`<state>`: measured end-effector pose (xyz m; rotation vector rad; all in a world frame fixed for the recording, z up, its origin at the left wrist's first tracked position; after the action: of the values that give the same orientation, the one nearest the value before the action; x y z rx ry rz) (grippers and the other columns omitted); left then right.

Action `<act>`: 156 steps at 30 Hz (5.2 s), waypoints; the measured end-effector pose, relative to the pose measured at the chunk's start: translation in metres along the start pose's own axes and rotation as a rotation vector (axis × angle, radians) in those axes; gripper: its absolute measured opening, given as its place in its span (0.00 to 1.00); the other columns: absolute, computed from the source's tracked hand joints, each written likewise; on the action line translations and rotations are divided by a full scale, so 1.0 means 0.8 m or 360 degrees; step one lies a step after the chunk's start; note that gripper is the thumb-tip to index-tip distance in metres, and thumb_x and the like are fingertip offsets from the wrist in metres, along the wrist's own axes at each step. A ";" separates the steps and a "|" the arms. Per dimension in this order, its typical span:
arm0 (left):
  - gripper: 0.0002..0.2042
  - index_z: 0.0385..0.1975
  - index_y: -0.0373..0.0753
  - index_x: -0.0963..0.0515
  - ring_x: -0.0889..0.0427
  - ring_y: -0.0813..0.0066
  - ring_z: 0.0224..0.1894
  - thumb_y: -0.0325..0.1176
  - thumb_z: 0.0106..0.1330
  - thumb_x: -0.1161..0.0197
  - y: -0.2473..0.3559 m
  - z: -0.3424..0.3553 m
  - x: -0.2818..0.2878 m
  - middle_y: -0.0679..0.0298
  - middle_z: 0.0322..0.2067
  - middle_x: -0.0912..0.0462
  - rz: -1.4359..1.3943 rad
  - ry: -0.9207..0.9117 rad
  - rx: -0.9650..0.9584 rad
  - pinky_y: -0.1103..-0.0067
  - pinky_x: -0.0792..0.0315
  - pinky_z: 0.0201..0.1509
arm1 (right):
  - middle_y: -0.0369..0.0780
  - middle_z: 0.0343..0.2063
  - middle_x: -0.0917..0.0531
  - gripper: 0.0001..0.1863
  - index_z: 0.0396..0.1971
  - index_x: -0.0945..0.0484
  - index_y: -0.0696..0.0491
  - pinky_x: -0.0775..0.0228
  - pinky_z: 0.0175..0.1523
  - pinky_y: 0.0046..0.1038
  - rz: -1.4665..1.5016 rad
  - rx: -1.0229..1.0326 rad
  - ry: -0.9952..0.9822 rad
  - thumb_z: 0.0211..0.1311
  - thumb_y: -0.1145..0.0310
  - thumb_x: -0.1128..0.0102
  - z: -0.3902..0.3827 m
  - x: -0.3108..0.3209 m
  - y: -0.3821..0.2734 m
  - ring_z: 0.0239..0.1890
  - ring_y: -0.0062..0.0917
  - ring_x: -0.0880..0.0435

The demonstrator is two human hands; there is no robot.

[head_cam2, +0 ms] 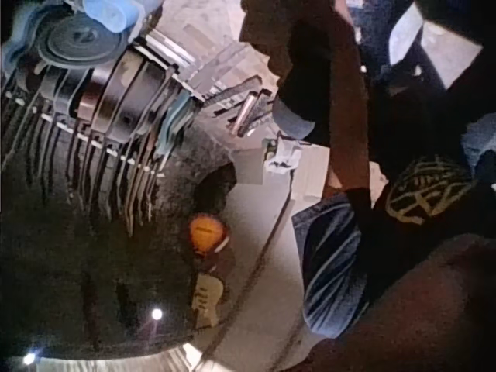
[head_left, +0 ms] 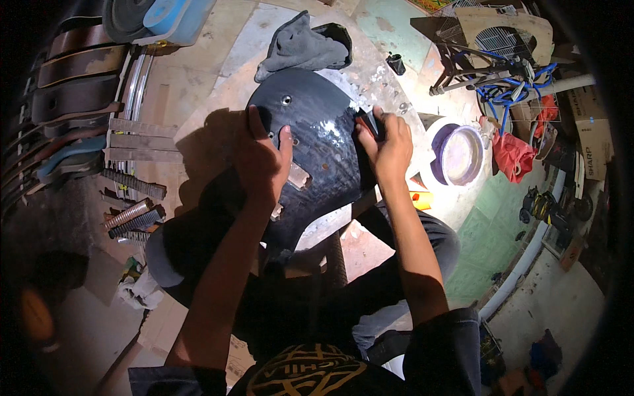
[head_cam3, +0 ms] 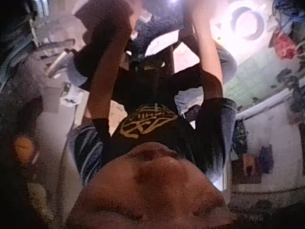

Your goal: The person sands the surface of a black electric guitar body using a sanding block, applying water and wiping the surface with a cloth.

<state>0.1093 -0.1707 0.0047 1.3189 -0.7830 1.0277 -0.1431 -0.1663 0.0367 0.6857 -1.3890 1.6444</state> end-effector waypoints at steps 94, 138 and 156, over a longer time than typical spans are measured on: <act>0.33 0.71 0.37 0.38 0.35 0.49 0.68 0.48 0.70 0.40 -0.014 -0.009 -0.011 0.50 0.68 0.36 -0.0003 -0.0148 0.0190 0.55 0.37 0.66 | 0.52 0.35 0.20 0.19 0.48 0.19 0.58 0.32 0.44 0.43 -0.0113 -0.0205 0.0314 0.60 0.64 0.29 -0.049 0.000 -0.028 0.39 0.49 0.22; 0.30 0.64 0.28 0.33 0.24 0.39 0.56 0.40 0.67 0.35 -0.001 -0.008 0.003 0.36 0.57 0.26 0.0048 0.0120 -0.0105 0.58 0.29 0.63 | 0.51 0.41 0.18 0.22 0.49 0.21 0.60 0.30 0.52 0.43 -0.0008 -0.0617 0.0331 0.58 0.66 0.25 -0.053 0.011 0.005 0.46 0.47 0.20; 0.31 0.65 0.27 0.33 0.23 0.39 0.56 0.42 0.68 0.36 0.000 0.000 0.001 0.36 0.57 0.26 0.0076 0.0050 -0.0067 0.58 0.29 0.63 | 0.51 0.38 0.19 0.21 0.48 0.19 0.57 0.29 0.49 0.42 -0.0094 -0.0474 0.0315 0.57 0.64 0.26 -0.055 0.007 0.006 0.43 0.47 0.20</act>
<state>0.1095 -0.1702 0.0053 1.2505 -0.8116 1.0618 -0.1448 -0.1222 0.0291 0.3773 -1.4154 1.3806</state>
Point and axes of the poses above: each hand's wrist, its own z-axis towards the middle knuckle, its own x-axis out of the back of the hand, y = z × x, the point moved 9 cm from there along z, towards the middle knuckle
